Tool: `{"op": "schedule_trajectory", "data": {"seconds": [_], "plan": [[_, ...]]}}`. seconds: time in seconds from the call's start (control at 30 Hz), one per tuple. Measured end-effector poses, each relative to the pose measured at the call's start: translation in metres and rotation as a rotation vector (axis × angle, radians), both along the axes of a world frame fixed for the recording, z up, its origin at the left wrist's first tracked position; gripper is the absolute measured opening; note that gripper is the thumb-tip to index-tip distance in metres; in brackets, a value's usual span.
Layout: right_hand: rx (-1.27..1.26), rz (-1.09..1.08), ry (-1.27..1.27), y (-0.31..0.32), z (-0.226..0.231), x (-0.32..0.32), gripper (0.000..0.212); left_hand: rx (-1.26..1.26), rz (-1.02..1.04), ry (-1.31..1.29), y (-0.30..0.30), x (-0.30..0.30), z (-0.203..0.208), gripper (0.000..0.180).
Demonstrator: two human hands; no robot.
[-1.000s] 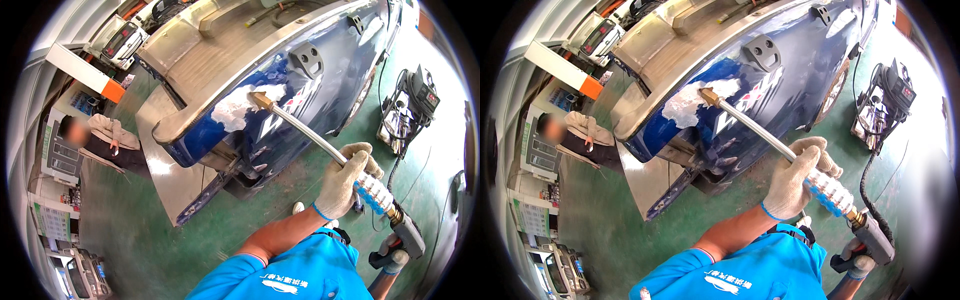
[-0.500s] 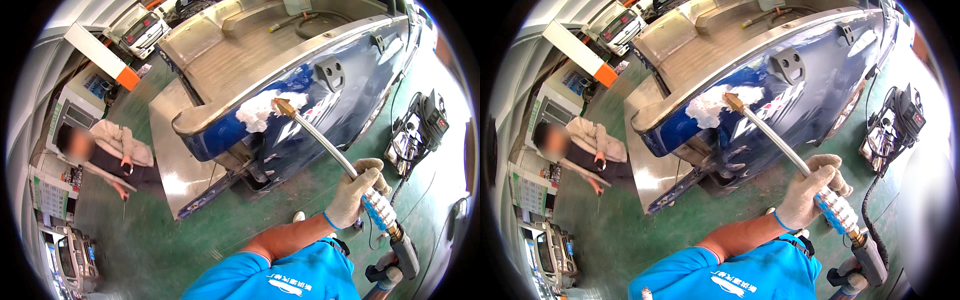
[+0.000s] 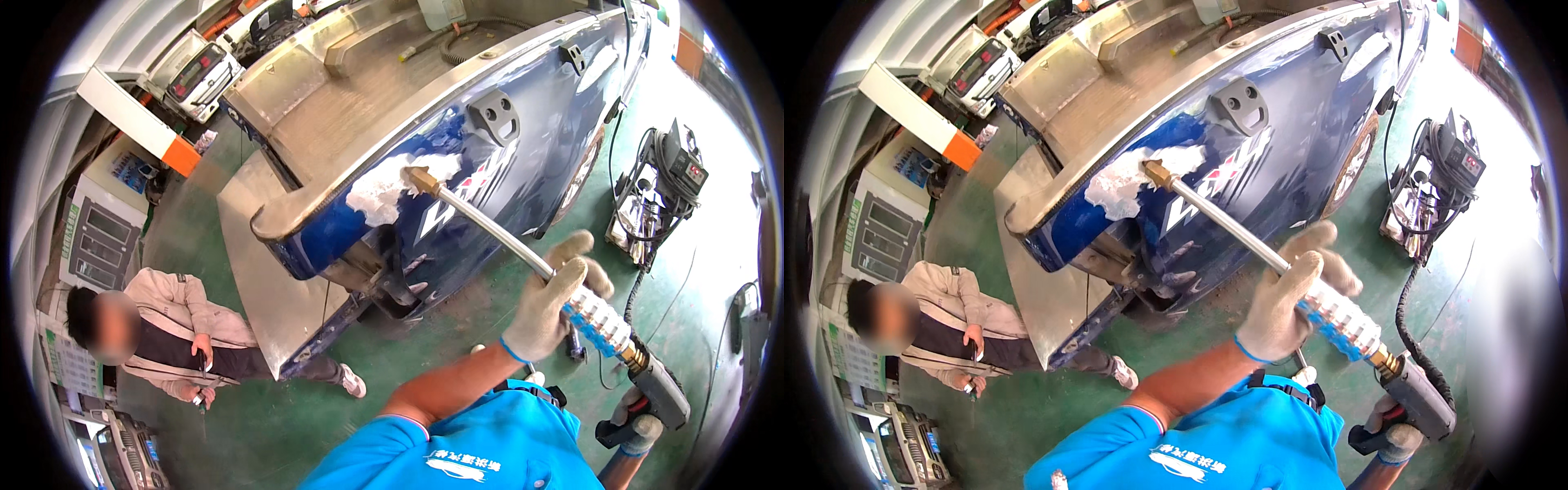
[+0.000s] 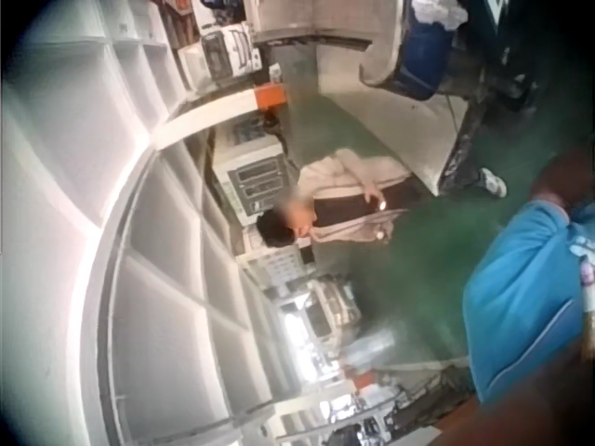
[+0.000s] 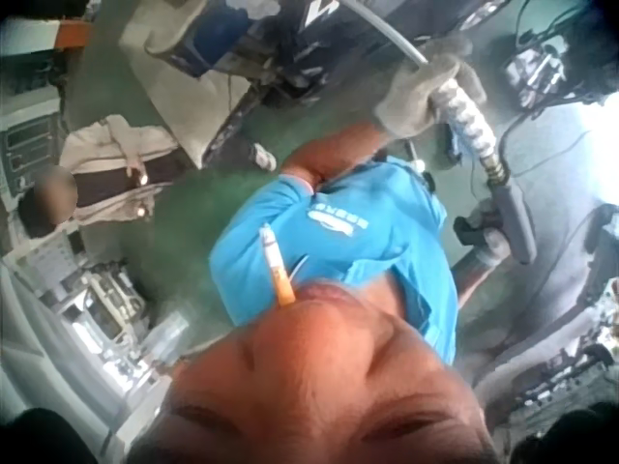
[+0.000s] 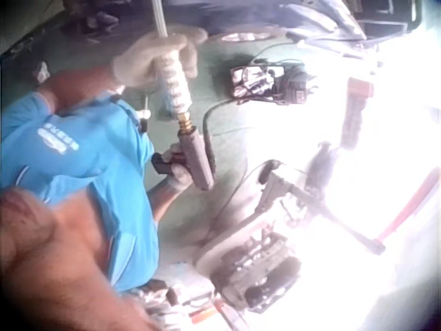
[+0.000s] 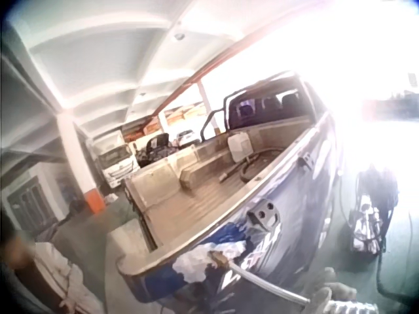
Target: The person uses a hammer to tap a dented area on the rear side of a blue pickup truck. They then switch to a pneumatic hammer to continue working on the dent, repeatedly striking the same spot. Finally, they use a hammer again to finish the repair.
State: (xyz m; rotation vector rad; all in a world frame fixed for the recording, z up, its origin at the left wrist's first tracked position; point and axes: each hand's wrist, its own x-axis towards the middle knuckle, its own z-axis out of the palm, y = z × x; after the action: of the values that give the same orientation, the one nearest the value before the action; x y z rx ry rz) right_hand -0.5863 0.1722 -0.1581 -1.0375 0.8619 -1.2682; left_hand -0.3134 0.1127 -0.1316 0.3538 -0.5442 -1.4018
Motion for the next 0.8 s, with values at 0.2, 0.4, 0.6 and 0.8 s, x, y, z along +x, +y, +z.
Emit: {"op": "schedule_trajectory", "data": {"seconds": [0.2,0.4,0.6,0.8], "plan": [[-0.069,0.025,0.088,-0.001,-0.014,-0.018,0.087,-0.071,0.295,0.332,-0.036,0.132,0.031,0.037],[-0.461,0.088,0.728,-0.008,-0.024,-0.047,0.059,-0.6,-0.171,0.707,-0.062,0.146,0.009,0.04],[-0.051,0.082,0.132,-0.002,-0.034,-0.04,0.077,-0.141,0.026,0.515,-0.059,0.149,0.019,0.039],[0.234,0.03,-0.197,-0.002,-0.043,-0.027,0.099,-0.05,0.146,0.397,-0.054,0.138,0.023,0.037]]}}
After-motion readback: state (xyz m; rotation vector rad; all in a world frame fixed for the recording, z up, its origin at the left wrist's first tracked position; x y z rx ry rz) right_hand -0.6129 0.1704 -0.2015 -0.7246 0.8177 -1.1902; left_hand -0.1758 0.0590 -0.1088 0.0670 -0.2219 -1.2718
